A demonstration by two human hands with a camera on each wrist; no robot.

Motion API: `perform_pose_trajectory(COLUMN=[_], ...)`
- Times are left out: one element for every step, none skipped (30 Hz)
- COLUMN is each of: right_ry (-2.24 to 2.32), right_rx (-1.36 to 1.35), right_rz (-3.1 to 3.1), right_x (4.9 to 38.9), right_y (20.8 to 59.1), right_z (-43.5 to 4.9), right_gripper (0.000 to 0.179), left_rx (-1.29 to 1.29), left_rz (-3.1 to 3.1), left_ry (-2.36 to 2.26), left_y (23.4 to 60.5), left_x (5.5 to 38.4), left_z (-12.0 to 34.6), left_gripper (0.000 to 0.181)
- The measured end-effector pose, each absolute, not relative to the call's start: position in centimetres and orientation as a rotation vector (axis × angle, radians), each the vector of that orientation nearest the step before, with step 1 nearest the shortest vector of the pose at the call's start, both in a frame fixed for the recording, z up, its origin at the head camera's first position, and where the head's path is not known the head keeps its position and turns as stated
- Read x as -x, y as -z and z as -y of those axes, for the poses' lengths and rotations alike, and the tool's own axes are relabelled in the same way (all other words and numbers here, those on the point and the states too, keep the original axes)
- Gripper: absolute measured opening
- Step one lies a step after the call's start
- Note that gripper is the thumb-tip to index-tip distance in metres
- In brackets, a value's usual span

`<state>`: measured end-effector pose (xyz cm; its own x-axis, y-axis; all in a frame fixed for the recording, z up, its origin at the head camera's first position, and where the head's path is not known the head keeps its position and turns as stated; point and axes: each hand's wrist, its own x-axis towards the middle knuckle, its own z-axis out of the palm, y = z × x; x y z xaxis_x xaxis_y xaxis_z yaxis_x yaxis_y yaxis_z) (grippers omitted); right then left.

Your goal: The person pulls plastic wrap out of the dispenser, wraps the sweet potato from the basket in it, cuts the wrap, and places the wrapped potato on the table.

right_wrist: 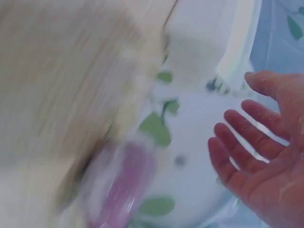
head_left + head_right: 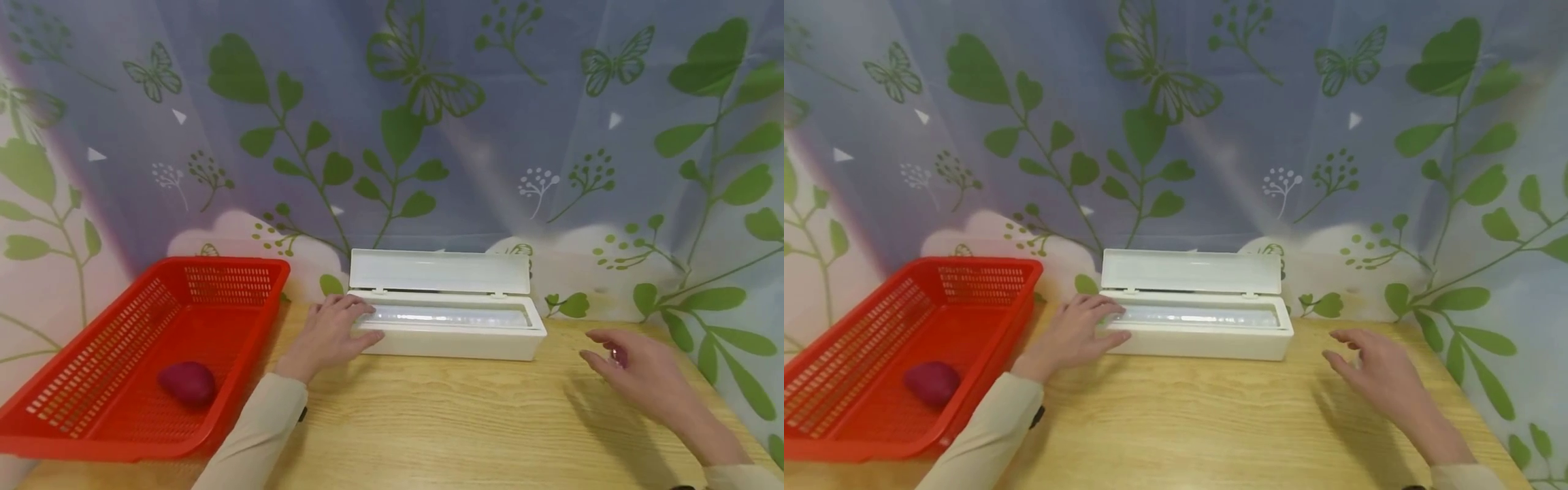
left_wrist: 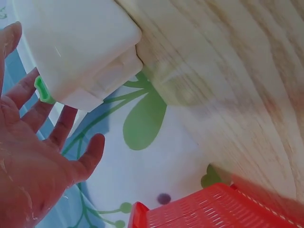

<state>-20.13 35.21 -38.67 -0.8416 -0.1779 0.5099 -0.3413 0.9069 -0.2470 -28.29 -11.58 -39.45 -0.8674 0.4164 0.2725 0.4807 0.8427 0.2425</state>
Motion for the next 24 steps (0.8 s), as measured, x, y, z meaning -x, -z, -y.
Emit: perform_pose_trajectory(right_ry=[-0.468,-0.489,-0.512,-0.526,-0.531,-0.540,-0.549,-0.558,-0.573,-0.589,-0.601,-0.618,-0.633,-0.645,-0.651,-0.646,-0.634,-0.625,-0.611,-0.604,-0.592,-0.586,-0.578,-0.573], right_rx=[-0.403,-0.428,-0.447,-0.470,-0.503,-0.529,-0.553,-0.576,-0.596,-0.609,-0.617,-0.617,-0.614,-0.607,-0.599,-0.594,-0.592,-0.594,-0.593,-0.593,-0.598,-0.604,-0.602,-0.597], right_rz=[2.570,2.563,2.564,2.562,2.550,2.551,2.555,2.556,2.564,2.577,2.594,2.617,2.638,2.659,2.679,2.697,2.711,2.721,2.728,2.734,2.733,2.729,2.722,2.715], right_x=[20.5,20.9,21.4,21.9,22.4,23.0,23.5,24.0,24.5,25.0,25.4,25.8,26.1,26.5,26.8,27.1,27.4,27.7,27.9,28.1,28.3,28.4,28.5,28.6], right_y=[38.6,38.5,38.4,38.4,38.4,38.5,38.6,38.6,38.7,38.8,38.9,39.0,39.0,39.0,38.9,38.9,38.9,38.9,38.8,38.8,38.8,38.8,38.8,38.9], right_z=[-34.4,-33.6,-32.8,-32.1,-31.5,-30.9,-30.4,-30.0,-29.6,-29.3,-29.0,-28.8,-28.6,-28.5,-28.4,-28.4,-28.3,-28.2,-28.2,-28.1,-28.1,-28.0,-28.0,-27.9], right_gripper=[0.029,0.030,0.031,0.031,0.032,0.033,0.033,0.034,0.035,0.036,0.037,0.038,0.040,0.041,0.042,0.043,0.043,0.043,0.042,0.040,0.037,0.032,0.027,0.022], left_rx=[0.689,0.685,0.682,0.679,0.678,0.677,0.675,0.675,0.676,0.680,0.684,0.686,0.688,0.689,0.688,0.686,0.682,0.675,0.667,0.657,0.645,0.631,0.616,0.600], left_rz=[2.818,2.821,2.825,2.830,2.833,2.839,2.844,2.848,2.853,2.854,2.854,2.856,2.859,2.863,2.867,2.869,2.875,2.882,2.887,2.890,2.888,2.888,2.889,2.887], left_ry=[0.456,0.453,0.456,0.459,0.461,0.456,0.457,0.459,0.464,0.463,0.462,0.463,0.472,0.480,0.497,0.515,0.535,0.555,0.577,0.600,0.619,0.638,0.656,0.673], left_y=[39.5,39.5,39.5,39.5,39.5,39.5,39.5,39.4,39.4,39.4,39.3,39.4,39.3,39.2,39.2,39.2,39.1,39.1,39.0,39.0,39.0,39.0,39.0,39.1], left_x=[28.4,28.5,28.6,28.6,28.7,28.8,28.9,29.0,29.1,29.2,29.2,29.3,29.4,29.5,29.5,29.6,29.6,29.6,29.5,29.6,29.6,29.6,29.7,29.8], left_z=[11.6,11.6,11.7,11.7,11.7,11.7,11.8,11.8,11.8,11.8,11.9,11.9,11.9,11.9,11.9,11.9,11.9,11.9,11.9,11.9,11.9,11.9,11.8,11.8], left_gripper=[0.049,0.048,0.047,0.046,0.044,0.044,0.043,0.042,0.042,0.041,0.041,0.041,0.041,0.041,0.040,0.039,0.039,0.039,0.038,0.038,0.037,0.036,0.035,0.033])
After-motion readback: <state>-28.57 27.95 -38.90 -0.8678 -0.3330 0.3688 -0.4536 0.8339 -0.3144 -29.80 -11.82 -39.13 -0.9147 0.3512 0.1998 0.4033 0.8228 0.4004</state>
